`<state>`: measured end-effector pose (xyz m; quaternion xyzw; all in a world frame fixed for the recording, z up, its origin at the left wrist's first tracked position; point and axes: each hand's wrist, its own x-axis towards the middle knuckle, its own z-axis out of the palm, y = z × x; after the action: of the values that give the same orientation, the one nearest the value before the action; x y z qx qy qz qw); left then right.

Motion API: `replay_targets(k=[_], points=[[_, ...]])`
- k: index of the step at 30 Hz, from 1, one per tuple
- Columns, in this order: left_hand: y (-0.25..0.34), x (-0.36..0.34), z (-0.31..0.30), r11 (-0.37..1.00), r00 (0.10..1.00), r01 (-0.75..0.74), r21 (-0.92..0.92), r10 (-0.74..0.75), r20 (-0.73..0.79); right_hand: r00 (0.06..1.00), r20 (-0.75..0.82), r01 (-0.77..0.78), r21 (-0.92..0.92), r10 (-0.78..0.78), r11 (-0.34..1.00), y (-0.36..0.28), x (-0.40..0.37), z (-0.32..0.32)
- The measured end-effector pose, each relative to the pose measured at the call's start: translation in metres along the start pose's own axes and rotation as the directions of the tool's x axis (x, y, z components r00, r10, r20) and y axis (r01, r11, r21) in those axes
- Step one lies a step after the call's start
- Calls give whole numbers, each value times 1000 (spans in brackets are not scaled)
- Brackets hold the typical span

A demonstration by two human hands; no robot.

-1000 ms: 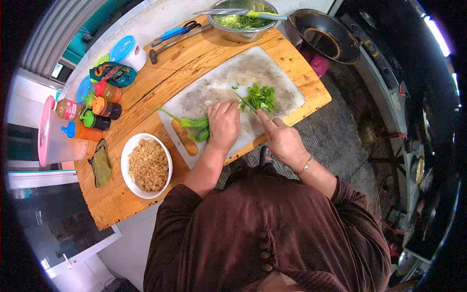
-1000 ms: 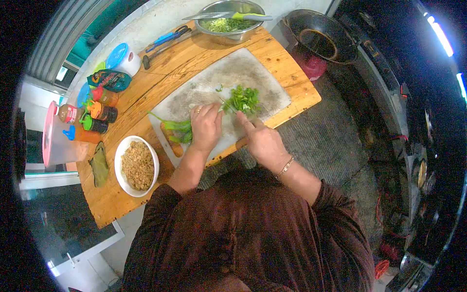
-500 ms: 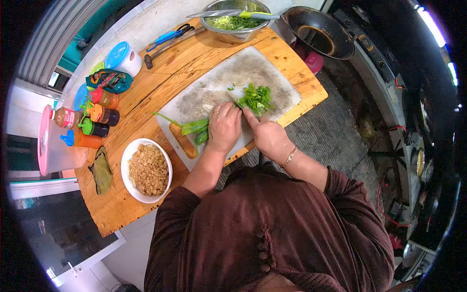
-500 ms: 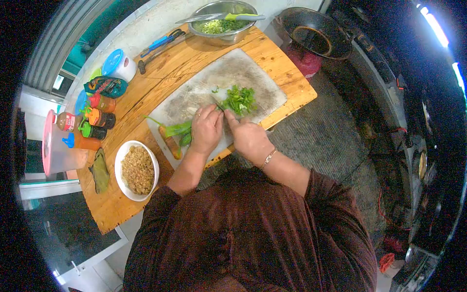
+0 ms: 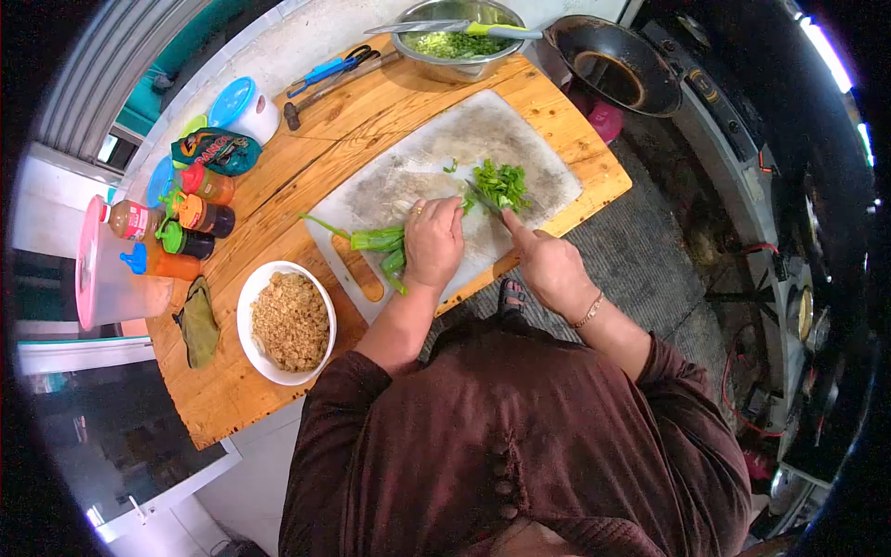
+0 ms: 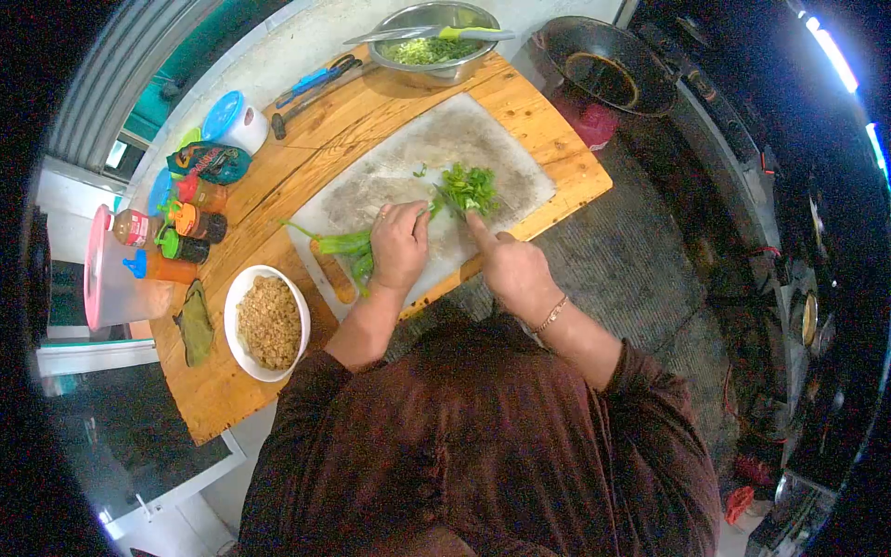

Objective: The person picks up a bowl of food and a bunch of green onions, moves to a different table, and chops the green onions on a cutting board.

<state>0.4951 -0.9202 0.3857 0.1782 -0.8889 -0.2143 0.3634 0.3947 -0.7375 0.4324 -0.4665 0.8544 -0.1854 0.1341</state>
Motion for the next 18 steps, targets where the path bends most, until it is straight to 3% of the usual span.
replay_targets(k=[7,11,18], points=[[-1,0,0,996,997,-81,-37,81,7,996,89,19,-149,-6,989,-30,4,-5],[-4,0,3,993,994,-114,-19,114,1,995,64,87,-108,-80,990,-29,22,4],[3,0,-4,994,1000,-18,-105,20,12,995,69,77,-121,-69,990,-23,1,3]])
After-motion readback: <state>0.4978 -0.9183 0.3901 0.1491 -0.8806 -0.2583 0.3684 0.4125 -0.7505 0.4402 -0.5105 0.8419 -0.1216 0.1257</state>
